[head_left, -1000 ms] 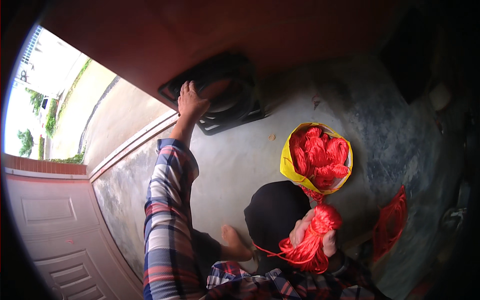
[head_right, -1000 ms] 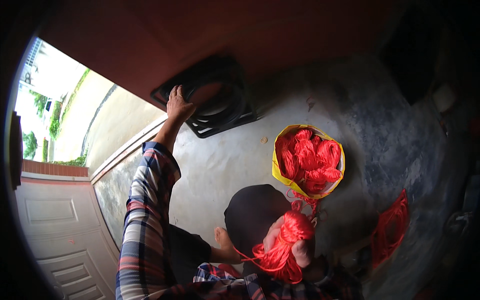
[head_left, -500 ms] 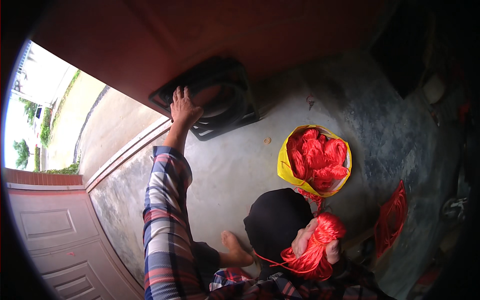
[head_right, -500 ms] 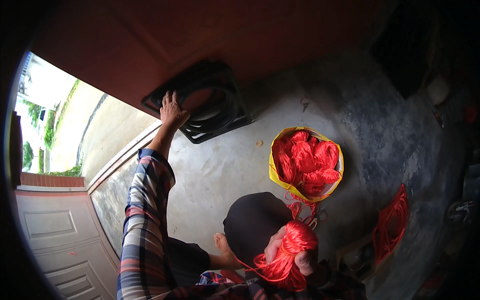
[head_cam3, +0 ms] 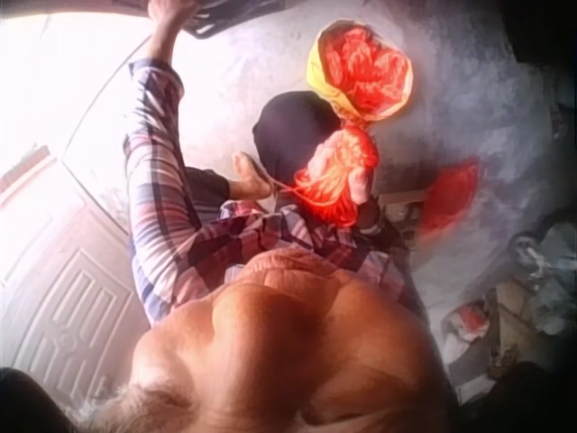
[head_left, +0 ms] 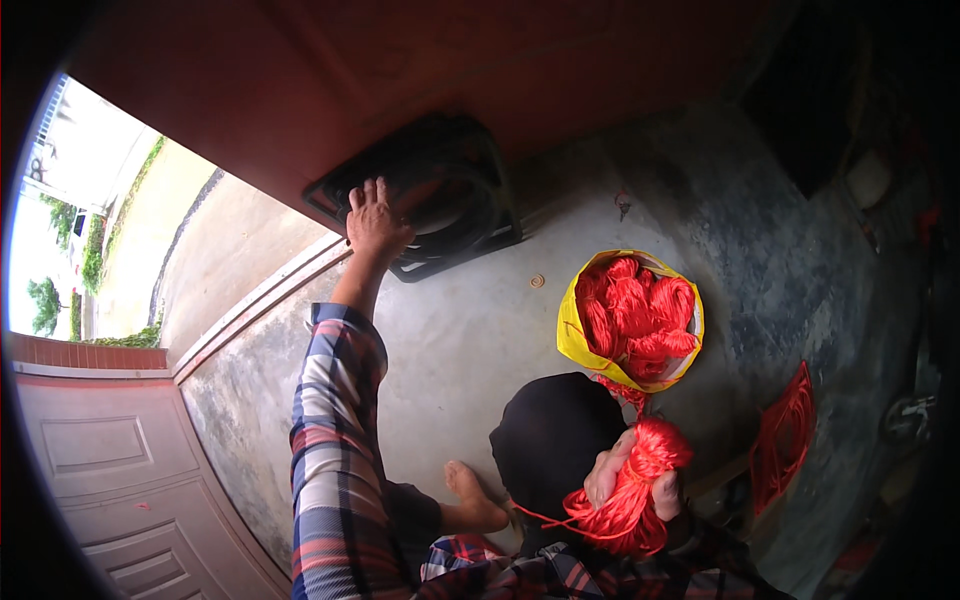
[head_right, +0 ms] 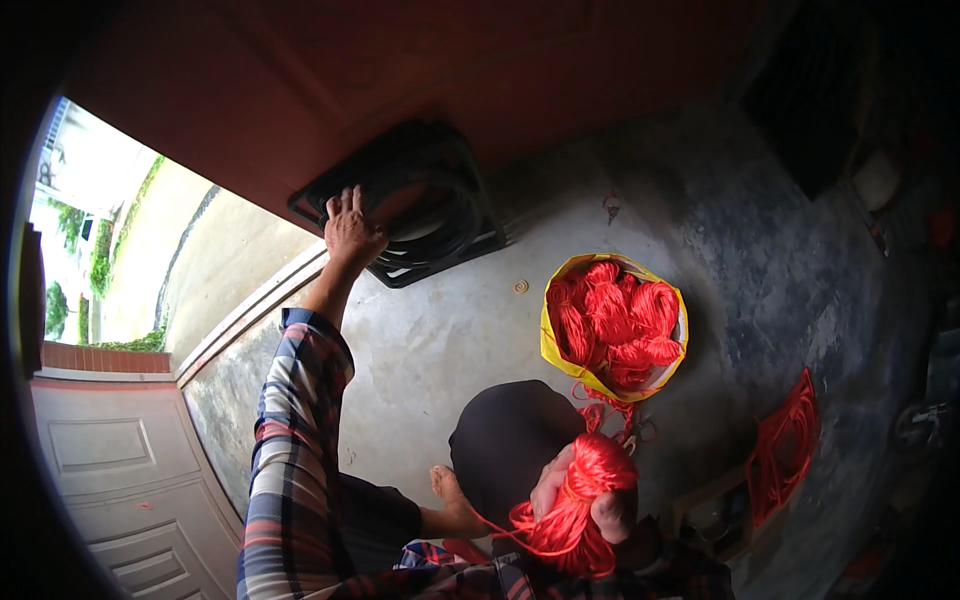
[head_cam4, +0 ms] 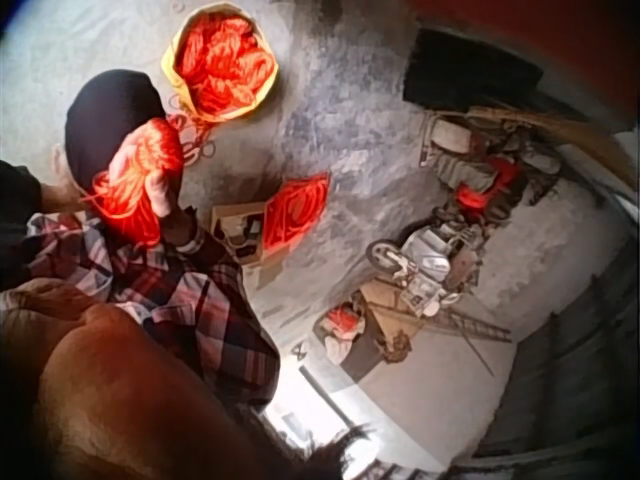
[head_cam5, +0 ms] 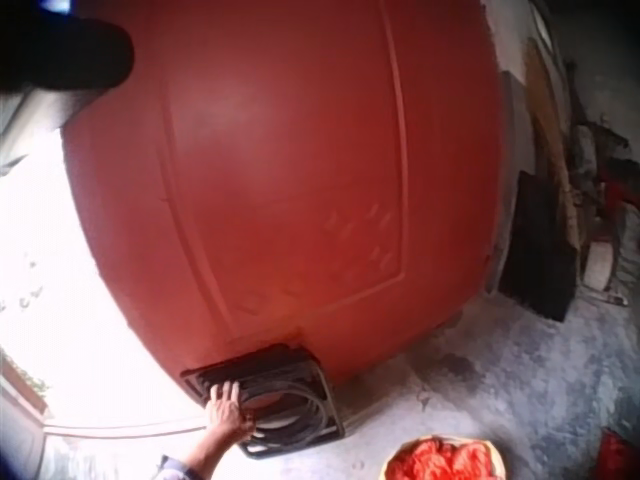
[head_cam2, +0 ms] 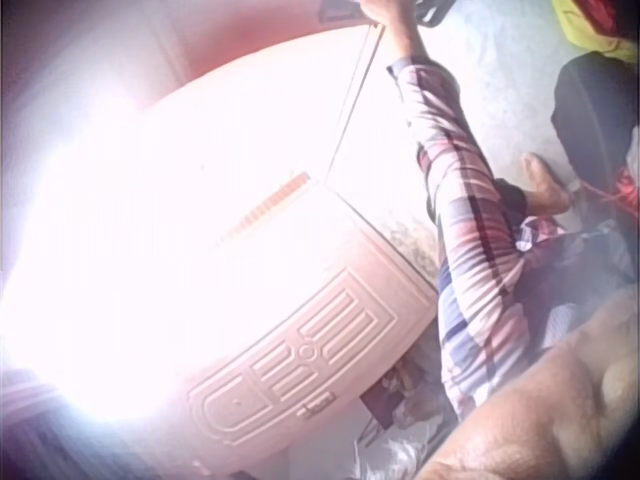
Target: The recorder is wrapping a red plastic frame with red raffia twine, occasionally using scissors to cut the material.
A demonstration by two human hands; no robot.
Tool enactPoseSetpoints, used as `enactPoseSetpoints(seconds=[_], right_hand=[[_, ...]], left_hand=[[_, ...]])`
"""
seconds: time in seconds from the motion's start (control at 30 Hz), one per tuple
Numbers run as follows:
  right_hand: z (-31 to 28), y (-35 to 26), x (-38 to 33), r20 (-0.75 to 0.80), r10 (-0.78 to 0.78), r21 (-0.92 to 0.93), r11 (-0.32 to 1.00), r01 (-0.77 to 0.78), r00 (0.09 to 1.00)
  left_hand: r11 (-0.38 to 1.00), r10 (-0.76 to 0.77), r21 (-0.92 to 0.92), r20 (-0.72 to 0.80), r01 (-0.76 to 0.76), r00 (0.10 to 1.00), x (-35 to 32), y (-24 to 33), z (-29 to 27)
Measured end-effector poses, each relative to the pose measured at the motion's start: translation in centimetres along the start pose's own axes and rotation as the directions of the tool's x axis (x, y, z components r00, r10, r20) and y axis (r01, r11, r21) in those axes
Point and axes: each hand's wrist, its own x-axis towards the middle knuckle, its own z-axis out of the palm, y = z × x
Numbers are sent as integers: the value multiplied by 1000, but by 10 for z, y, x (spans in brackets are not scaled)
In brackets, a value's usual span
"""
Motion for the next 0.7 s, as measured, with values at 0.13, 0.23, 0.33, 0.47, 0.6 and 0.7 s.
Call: enactPoseSetpoints(seconds=[0.13, 0.23, 0.33, 0.47, 0.6, 0.7], right_hand=[[-5, 4, 1, -21, -12, 3, 1000, 12, 1000], [13, -8, 7, -45, -31, -128, 991, 25, 998], [1, 2, 8, -9, -44, -103, 994, 43, 999], [-2, 9, 10, -14, -74, -77, 994, 73, 997], [-2, 7, 9, -27, -117, 5, 993, 117, 993], [-7, 5, 7, -37, -186, -69, 981, 183, 982]], left_hand=[[988, 9, 151, 161, -34, 987, -4, 14, -36], [953, 156, 173, 423, -249, 892, -15, 35, -22], [881, 433, 115, 188, -458, 881, -63, 9, 3], [964, 227, -232, 466, -129, 855, -135, 11, 37], [976, 94, -220, 392, -6, 915, -205, 21, 33], [922, 39, -377, 331, 94, 943, -227, 14, 2]])
